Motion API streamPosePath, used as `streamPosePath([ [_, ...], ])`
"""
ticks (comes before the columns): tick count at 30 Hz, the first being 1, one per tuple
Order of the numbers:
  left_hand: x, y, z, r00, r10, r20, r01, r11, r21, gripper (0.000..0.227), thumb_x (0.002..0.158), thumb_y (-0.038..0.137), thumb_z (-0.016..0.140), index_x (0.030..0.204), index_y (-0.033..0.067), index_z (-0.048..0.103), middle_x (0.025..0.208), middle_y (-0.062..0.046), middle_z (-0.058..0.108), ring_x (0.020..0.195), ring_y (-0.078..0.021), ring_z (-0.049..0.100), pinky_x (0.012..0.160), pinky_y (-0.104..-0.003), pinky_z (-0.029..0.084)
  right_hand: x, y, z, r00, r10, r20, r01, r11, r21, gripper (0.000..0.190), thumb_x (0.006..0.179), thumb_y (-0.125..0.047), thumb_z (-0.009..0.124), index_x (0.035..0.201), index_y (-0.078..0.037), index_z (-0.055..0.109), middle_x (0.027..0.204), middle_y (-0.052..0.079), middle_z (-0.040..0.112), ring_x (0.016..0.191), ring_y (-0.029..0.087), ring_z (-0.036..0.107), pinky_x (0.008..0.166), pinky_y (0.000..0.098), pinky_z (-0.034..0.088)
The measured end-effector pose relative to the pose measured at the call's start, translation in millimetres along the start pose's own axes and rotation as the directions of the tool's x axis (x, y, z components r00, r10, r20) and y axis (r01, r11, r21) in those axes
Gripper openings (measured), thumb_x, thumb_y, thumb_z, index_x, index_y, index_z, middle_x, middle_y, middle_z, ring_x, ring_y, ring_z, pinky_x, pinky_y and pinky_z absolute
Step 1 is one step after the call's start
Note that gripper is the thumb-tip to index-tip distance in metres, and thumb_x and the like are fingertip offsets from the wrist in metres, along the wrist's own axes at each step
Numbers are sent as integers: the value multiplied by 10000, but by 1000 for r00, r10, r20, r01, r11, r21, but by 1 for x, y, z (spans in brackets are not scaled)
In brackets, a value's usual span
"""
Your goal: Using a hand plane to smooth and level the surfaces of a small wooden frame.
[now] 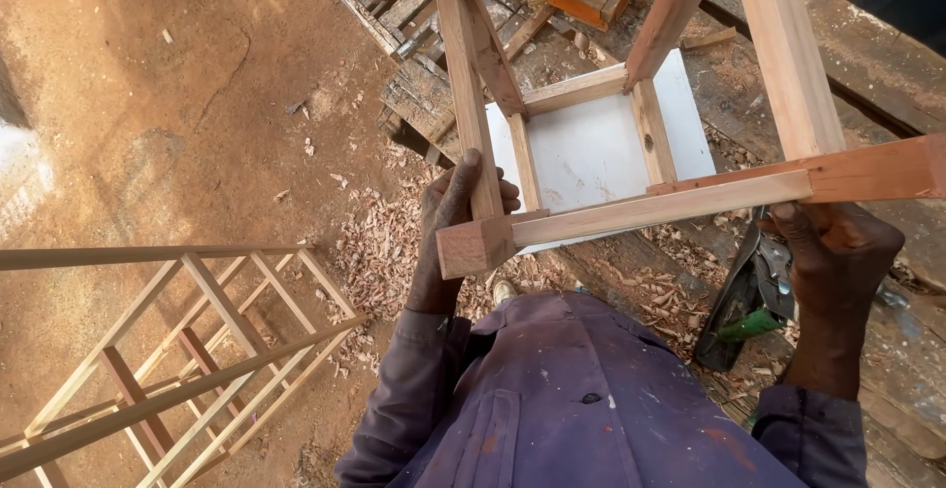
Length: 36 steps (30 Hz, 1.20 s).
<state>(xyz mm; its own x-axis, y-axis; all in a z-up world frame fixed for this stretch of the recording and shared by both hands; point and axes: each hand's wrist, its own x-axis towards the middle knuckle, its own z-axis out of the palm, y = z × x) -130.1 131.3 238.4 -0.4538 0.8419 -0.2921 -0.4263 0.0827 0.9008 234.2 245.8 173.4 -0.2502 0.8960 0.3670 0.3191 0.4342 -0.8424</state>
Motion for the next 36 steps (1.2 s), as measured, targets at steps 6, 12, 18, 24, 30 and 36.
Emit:
streamPosePath([
  [6, 4, 5, 6, 1000, -14, 13, 14, 999, -32, 529, 856, 509, 700, 797, -16, 715, 739, -166, 743, 616, -239, 721, 586, -363, 627, 4, 4, 2, 998, 47, -36, -44, 997, 67, 226, 1188, -54, 695, 1117, 160, 683, 921, 233, 653, 843, 354, 704, 804, 472, 636],
  [12, 3, 2, 2, 1000, -26, 17, 26, 999, -34, 510, 849, 521, 707, 816, 12, 715, 750, -150, 753, 625, -224, 727, 584, -354, 620, 0, 9, 2, 999, 35, -38, -32, 998, 56, 240, 1182, -26, 705, 1062, 179, 675, 899, 257, 650, 814, 377, 707, 764, 483, 633],
  [18, 1, 5, 4, 999, -39, -14, 39, 999, 29, 550, 835, 554, 678, 848, 5, 700, 761, -152, 756, 644, -227, 729, 624, -370, 627, -3, 8, 5, 997, 59, -51, -54, 994, 94, 212, 1183, 14, 710, 1077, 191, 663, 916, 261, 644, 814, 385, 705, 779, 468, 654],
  [24, 6, 6, 6, 999, -29, 28, 29, 1000, 1, 582, 841, 551, 677, 872, -28, 724, 765, -182, 752, 651, -249, 734, 619, -356, 636, 2, 13, 4, 998, 46, -45, -41, 991, 125, 199, 1202, -5, 688, 1146, 184, 660, 976, 261, 637, 876, 395, 692, 834, 498, 677],
  [30, -2, 5, 5, 1000, -25, -15, 26, 999, 44, 599, 815, 607, 661, 836, 11, 715, 761, -149, 757, 645, -227, 733, 628, -363, 619, -4, 10, 3, 999, 43, -29, -41, 995, 91, 228, 1183, 3, 699, 1090, 207, 656, 921, 286, 640, 841, 424, 710, 792, 502, 658],
  [36, 6, -2, 3, 1000, -26, 4, 27, 999, -41, 556, 837, 563, 685, 836, 7, 711, 747, -159, 750, 620, -236, 731, 599, -363, 623, -2, 11, 2, 998, 54, -20, -51, 991, 121, 211, 1189, -11, 684, 1137, 192, 657, 981, 275, 645, 862, 405, 701, 806, 486, 670],
])
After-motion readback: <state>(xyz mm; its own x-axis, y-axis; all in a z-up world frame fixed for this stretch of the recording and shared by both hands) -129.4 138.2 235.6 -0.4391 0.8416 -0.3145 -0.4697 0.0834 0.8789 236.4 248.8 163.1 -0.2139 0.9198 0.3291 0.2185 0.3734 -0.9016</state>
